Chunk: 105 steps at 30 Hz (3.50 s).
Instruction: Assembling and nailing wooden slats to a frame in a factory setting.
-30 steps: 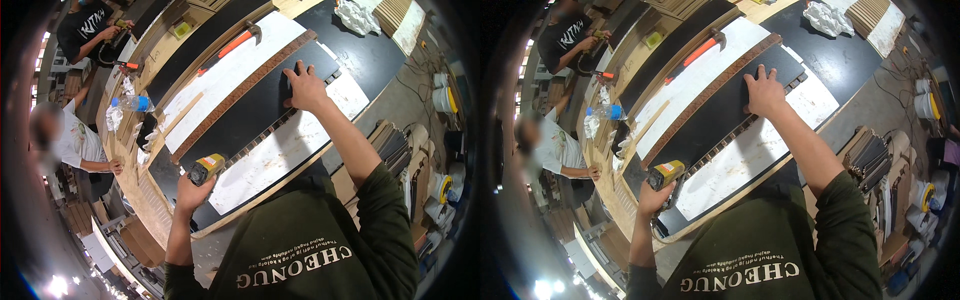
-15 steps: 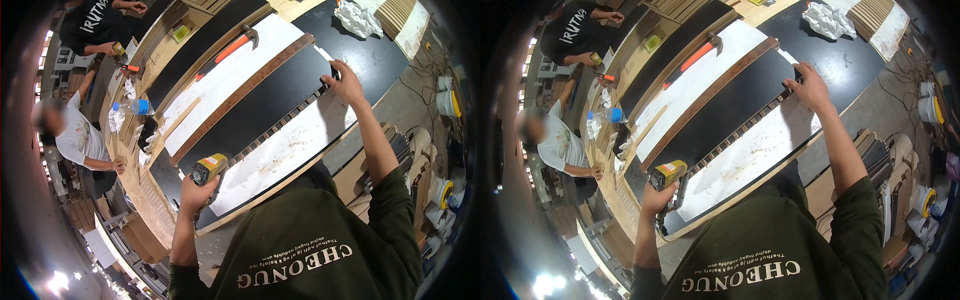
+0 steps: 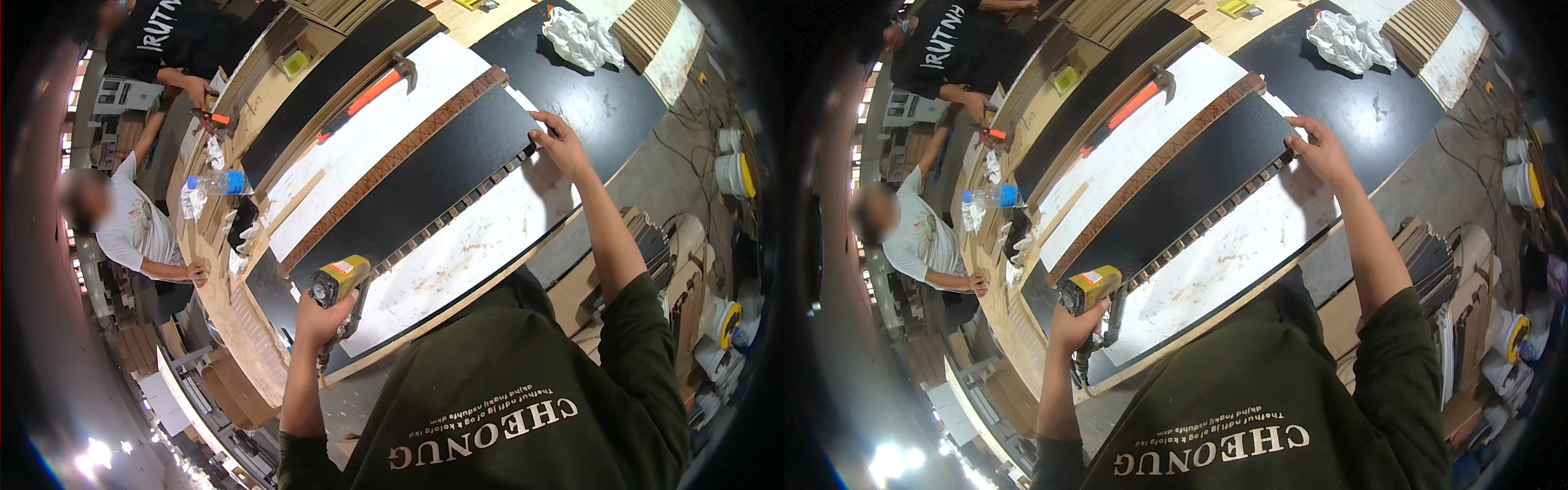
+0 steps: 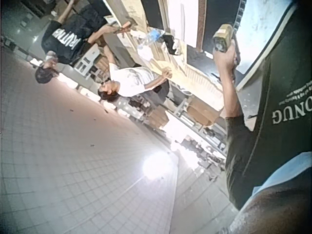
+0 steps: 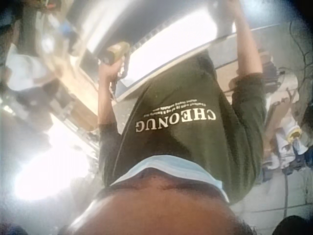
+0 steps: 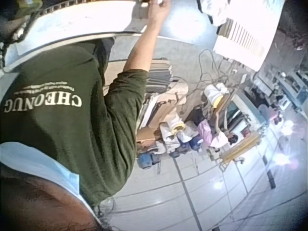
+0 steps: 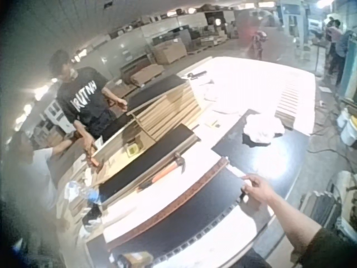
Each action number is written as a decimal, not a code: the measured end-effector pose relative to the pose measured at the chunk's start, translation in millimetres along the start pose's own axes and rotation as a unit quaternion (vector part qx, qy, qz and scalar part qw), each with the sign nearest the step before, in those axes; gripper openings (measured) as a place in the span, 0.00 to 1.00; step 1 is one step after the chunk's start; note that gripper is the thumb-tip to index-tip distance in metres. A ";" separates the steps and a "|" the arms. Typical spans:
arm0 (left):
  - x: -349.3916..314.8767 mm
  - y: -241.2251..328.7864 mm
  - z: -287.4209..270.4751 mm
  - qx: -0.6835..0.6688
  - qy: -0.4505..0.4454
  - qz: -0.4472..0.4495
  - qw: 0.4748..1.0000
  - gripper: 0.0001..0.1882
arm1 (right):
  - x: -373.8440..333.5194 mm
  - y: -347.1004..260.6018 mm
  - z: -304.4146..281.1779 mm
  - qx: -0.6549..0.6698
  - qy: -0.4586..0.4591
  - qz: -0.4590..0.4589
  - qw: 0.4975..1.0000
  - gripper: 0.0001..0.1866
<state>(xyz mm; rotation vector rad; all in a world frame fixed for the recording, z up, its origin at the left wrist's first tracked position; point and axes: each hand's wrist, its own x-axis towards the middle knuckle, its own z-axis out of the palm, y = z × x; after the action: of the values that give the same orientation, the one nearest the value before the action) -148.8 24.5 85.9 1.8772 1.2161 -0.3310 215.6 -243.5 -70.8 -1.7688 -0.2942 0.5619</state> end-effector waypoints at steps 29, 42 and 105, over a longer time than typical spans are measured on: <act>5.6 41.6 31.2 0.044 0.011 0.032 0.998 0.15 | 10.2 19.2 -1.9 -0.057 0.031 -0.055 0.996 0.20; 20.2 48.0 42.1 0.094 0.026 0.093 0.991 0.16 | 11.1 20.9 -0.9 -0.040 0.022 -0.048 0.998 0.20; 42.7 155.2 97.4 0.193 -0.017 0.128 0.973 0.21 | 2.0 2.3 -8.9 -0.116 0.026 -0.048 0.992 0.18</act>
<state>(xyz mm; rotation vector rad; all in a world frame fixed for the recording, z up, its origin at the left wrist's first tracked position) 24.1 -49.4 80.4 2.3225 0.9154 -0.4821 221.7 -250.6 -71.7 -1.9789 -0.4199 0.4255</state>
